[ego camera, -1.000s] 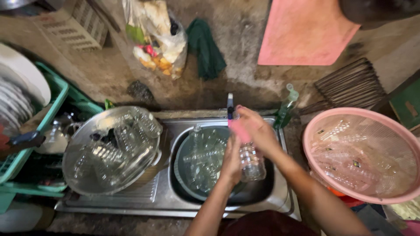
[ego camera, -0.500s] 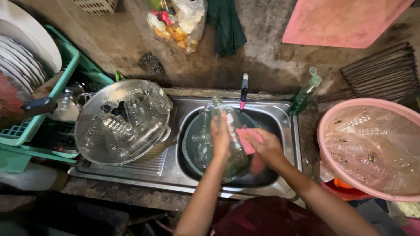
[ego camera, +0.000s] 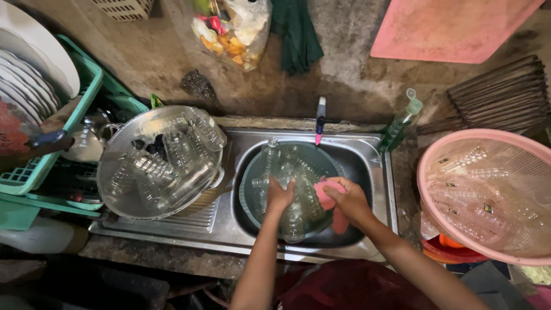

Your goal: The person washes clear plastic bottles one by one using a pink cloth and running water at a kitchen sink. Each bottle is scrubbed, rinsed, and placed into a pink colander. The person repeats this process for multiple bottles throughout the clip.

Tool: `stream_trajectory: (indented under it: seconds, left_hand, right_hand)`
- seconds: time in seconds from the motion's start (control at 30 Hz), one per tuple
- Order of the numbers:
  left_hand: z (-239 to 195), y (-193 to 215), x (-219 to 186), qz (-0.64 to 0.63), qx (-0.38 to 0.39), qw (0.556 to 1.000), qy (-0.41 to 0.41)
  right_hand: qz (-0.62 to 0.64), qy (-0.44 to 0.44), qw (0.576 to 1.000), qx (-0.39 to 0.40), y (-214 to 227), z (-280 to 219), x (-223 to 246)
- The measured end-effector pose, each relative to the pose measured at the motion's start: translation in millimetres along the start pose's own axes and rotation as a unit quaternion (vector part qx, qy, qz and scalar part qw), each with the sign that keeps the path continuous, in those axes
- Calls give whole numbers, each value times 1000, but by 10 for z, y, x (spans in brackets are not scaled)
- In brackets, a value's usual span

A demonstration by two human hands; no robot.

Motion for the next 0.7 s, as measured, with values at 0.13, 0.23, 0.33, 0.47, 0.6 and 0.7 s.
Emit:
stream_trajectory:
  seconds: [0.13, 0.23, 0.33, 0.47, 0.6, 0.7]
  left_hand:
    - [-80, 23, -192, 107, 66, 991, 52]
    - [-163, 30, -305, 147, 83, 985, 19]
    - [-248, 29, -378, 172, 84, 981, 17]
    - [-405, 104, -762, 199, 30, 971, -126]
    - [-623, 154, -1197, 128, 24, 972, -194]
    - [-840, 96, -1505, 73, 56, 959, -269]
  right_hand:
    - [3, -14, 1000, 3, 36, 14, -46]
    - [-31, -22, 999, -4, 65, 38, -132]
    - [-23, 4, 1000, -2, 68, 84, -174]
    - [-29, 10, 999, -21, 138, 99, -289]
    - [82, 22, 996, -23, 216, 124, -286]
    - [117, 18, 992, -50, 425, 55, -237]
Point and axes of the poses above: each hand's wrist, its own z-axis towards the middle knuckle, its own y-axis out of the back of the hand, x = y × z, the point moved 6 cm from there along z, towards the middle knuckle, and after that the axes turned 8 degrees about -x, right-handed, at the moved point
